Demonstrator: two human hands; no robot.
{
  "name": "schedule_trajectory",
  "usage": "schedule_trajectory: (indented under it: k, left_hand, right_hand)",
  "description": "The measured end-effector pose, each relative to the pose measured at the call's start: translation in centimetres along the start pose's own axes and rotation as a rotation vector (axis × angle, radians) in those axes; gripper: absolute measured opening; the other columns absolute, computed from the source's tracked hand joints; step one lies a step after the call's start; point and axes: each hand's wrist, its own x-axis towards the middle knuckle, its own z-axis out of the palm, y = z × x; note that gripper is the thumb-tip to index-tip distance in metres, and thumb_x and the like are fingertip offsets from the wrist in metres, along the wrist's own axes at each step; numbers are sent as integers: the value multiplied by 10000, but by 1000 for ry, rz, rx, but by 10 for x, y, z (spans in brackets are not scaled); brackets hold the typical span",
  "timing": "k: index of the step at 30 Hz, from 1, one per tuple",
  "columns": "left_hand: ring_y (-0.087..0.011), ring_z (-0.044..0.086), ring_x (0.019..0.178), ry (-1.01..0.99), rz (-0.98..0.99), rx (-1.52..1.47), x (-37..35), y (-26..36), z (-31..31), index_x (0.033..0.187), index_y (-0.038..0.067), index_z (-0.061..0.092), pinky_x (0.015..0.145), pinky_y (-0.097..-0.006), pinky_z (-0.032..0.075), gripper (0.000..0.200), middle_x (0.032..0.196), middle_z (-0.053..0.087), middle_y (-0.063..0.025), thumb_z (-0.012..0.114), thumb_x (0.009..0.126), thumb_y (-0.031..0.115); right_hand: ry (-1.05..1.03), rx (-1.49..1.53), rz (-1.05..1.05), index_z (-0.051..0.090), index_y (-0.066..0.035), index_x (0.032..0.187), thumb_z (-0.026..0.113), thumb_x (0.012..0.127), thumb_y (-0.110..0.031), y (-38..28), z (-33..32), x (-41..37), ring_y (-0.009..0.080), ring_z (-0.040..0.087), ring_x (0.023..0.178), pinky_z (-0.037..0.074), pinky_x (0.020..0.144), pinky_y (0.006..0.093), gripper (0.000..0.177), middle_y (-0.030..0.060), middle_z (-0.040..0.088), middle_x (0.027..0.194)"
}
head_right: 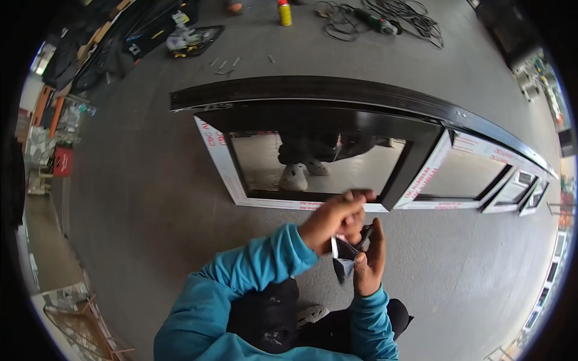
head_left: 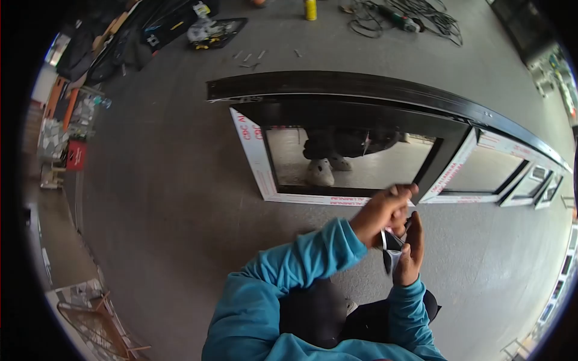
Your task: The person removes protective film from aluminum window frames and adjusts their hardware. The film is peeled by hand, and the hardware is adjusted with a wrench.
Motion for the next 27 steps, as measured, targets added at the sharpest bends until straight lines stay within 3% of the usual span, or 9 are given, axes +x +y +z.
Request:
schedule_trajectory:
  k: [3, 5, 7, 14, 15, 18, 22, 25, 27]
  left_hand:
    - [-69, 426, 534, -106, 86, -135, -33, 7, 6, 1083, 30, 546, 503, -201, 357, 203, 706, 457, -4, 545, 936, 170]
    - [-169, 528, 657, 131, 1168, 1315, -52, 37, -13, 1029, 20, 571, 614, -285, 436, 205, 776, 522, -61, 546, 928, 196]
    - [-332, 529, 1062, 277, 966, 1734, -80, 44, -29, 1141, 17, 555, 942, -432, 398, 342, 1052, 559, -176, 514, 940, 290]
    - [-200, 541, 1061, 243, 443, 627, -104, -1, -82, 1424, 84, 312, 941, -361, 425, 532, 1098, 576, -128, 468, 973, 320]
    - [-172, 555, 1020, 320, 247, 328, -108, 3, -84, 1419, 82, 319, 921, -326, 438, 523, 1083, 585, -103, 469, 975, 316]
    - [-161, 535, 1027, 379, 514, -94, -95, 6, -98, 1322, 98, 423, 916, -296, 436, 401, 1139, 552, -87, 492, 958, 253]
    - [-216, 471, 1159, 87, 447, -503, -102, 20, -103, 1348, 89, 388, 978, -337, 381, 486, 1207, 527, -88, 506, 930, 308]
    - [-247, 508, 1136, 140, 354, -13, -115, 50, -120, 1243, 66, 488, 954, -351, 413, 375, 1174, 566, -116, 538, 909, 229]
    - [-292, 563, 1019, 828, 780, 1083, -105, 86, -144, 1111, 38, 570, 866, -372, 454, 245, 1052, 607, -144, 558, 889, 141]
  right_hand:
    - [-167, 679, 180, 396, -27, 1329, 500, 949, -376, 30, 53, 9, 195, 562, 1054, 478, 875, 302, 526, 94, 534, 1186]
    - [-40, 406, 316, 464, -3, 1255, 485, 960, -309, -4, 89, 10, 203, 602, 978, 500, 836, 306, 427, 108, 568, 1141]
    - [136, 460, 269, 541, 5, 1110, 506, 946, -149, -8, 111, 22, 148, 603, 781, 504, 678, 262, 228, 91, 621, 935]
    - [143, 435, 76, 536, -62, 1221, 474, 929, -129, 0, 143, 70, 85, 487, 593, 388, 498, 209, 306, 24, 558, 775]
    - [62, 190, 82, 583, -36, 1162, 474, 936, -128, 2, 146, 67, 108, 509, 656, 414, 549, 244, 267, 22, 529, 752]
    - [-535, -628, -291, 610, 11, 1049, 589, 879, -214, 22, 140, 47, 261, 560, 764, 452, 722, 361, 283, 124, 565, 855]
    - [-475, -927, -725, 571, -13, 1081, 649, 825, -191, 29, 149, 65, 351, 565, 1036, 449, 867, 371, 322, 236, 535, 1138]
    - [-597, -449, -450, 558, -9, 1045, 647, 780, 13, 52, 127, 100, 255, 601, 986, 448, 892, 358, 281, 185, 617, 1026]
    - [-305, -627, -499, 595, -12, 1085, 668, 797, -37, 35, 122, 133, 217, 617, 771, 487, 783, 339, 298, 124, 642, 923]
